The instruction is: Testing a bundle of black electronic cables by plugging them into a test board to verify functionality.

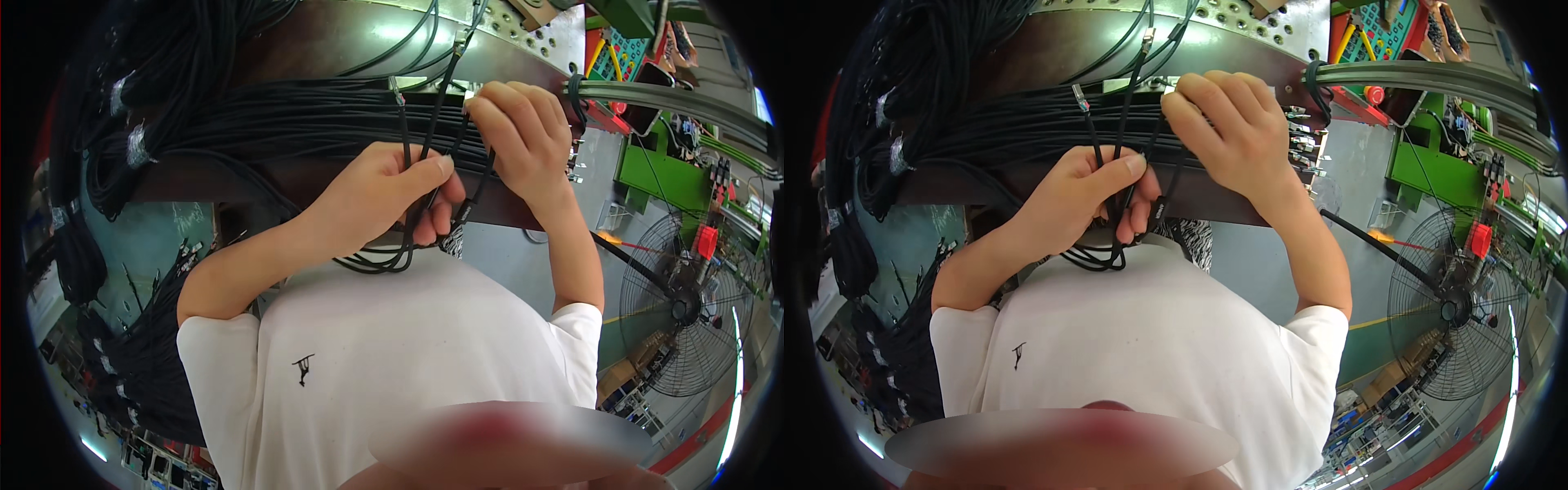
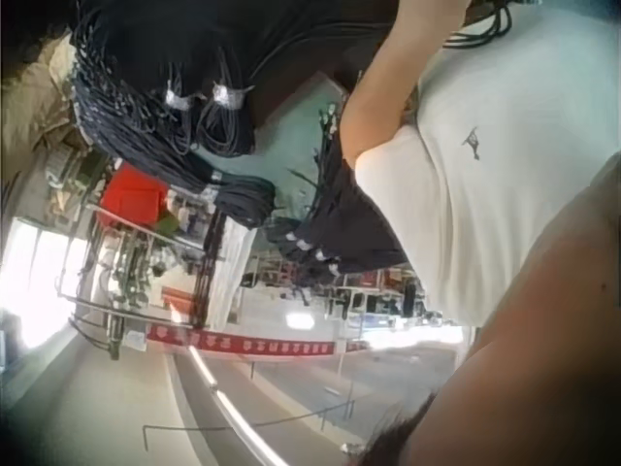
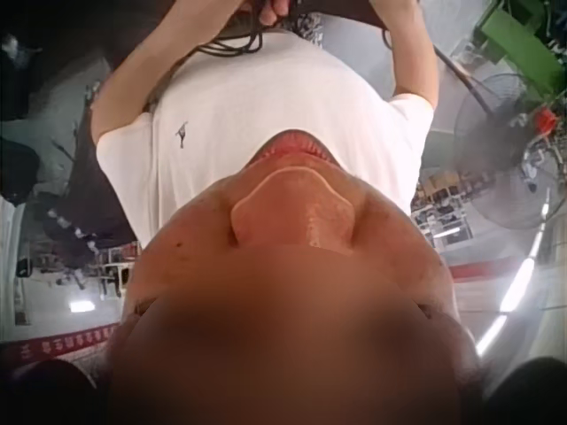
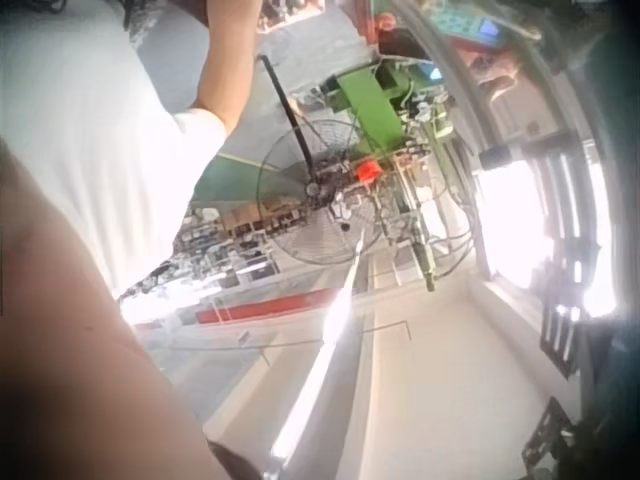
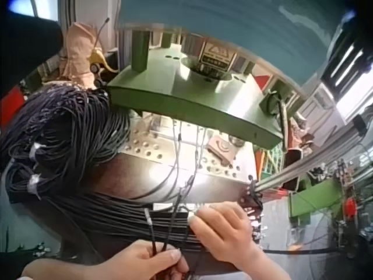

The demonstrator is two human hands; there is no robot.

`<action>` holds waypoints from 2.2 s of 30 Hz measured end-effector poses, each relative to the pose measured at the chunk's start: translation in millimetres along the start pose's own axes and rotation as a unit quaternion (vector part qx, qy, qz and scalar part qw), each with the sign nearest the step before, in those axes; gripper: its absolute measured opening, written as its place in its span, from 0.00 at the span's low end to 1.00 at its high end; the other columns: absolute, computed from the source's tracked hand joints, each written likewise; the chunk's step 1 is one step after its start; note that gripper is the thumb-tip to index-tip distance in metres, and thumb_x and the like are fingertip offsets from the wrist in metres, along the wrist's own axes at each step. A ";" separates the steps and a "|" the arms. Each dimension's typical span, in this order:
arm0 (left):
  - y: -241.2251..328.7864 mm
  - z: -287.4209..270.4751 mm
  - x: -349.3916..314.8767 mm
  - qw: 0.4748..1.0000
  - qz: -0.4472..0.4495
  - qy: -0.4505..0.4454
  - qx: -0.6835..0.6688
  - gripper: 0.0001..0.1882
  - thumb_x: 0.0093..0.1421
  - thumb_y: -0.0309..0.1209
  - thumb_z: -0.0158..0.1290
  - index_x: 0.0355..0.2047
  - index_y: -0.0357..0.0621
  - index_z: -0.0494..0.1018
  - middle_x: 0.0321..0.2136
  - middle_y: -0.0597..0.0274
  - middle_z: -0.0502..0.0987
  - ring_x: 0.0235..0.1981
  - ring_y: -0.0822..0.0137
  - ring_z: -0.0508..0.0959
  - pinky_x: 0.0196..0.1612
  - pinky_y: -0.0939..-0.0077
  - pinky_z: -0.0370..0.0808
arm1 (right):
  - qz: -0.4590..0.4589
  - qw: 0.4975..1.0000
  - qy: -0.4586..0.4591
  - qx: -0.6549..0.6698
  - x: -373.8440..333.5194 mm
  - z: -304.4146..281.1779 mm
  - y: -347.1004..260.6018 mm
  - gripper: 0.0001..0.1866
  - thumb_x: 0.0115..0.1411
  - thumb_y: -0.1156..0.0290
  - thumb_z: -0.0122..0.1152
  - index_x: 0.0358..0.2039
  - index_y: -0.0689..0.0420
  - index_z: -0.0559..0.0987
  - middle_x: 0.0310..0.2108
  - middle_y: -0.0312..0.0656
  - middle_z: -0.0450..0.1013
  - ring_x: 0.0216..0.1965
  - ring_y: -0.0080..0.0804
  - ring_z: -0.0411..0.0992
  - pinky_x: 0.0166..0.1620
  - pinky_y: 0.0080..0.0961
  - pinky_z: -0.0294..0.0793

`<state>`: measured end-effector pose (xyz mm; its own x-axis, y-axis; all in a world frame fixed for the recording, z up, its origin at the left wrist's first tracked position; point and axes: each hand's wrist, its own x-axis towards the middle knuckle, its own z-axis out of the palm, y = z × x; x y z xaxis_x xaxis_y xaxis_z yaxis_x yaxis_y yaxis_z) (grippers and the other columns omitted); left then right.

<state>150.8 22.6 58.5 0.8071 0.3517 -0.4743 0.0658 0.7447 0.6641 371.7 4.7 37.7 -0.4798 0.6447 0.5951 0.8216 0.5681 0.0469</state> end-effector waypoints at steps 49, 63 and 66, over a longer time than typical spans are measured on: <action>43.3 -26.6 -1.7 0.957 0.169 -0.112 -0.205 0.29 0.74 0.42 0.25 0.49 0.27 0.69 0.14 0.56 0.72 0.11 0.70 0.71 0.16 0.82 0.72 | 0.256 0.922 -0.034 0.287 -12.7 21.3 23.3 0.09 0.55 0.82 0.60 0.36 0.59 0.72 0.30 0.42 0.75 0.31 0.39 0.75 0.34 0.29 0.73; 14.1 -23.4 12.5 0.987 0.095 -0.102 -0.074 0.31 0.74 0.45 0.28 0.45 0.26 0.70 0.14 0.56 0.73 0.11 0.71 0.72 0.16 0.82 0.72 | 0.139 0.948 -0.070 0.277 1.3 28.0 29.3 0.13 0.51 0.85 0.59 0.36 0.59 0.70 0.32 0.43 0.73 0.34 0.45 0.73 0.37 0.35 0.73; 12.9 -20.8 13.9 0.987 0.090 -0.107 -0.075 0.31 0.74 0.45 0.28 0.45 0.25 0.71 0.15 0.56 0.74 0.11 0.71 0.72 0.17 0.82 0.72 | 0.097 0.959 -0.059 0.259 -4.4 29.0 22.4 0.15 0.47 0.86 0.60 0.35 0.59 0.70 0.35 0.42 0.73 0.35 0.44 0.72 0.37 0.34 0.74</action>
<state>150.7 48.9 48.5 0.9048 0.3692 -0.2124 -0.1641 0.7623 0.6261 383.3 29.5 12.9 -0.3898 0.8002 0.4558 0.6501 0.5897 -0.4793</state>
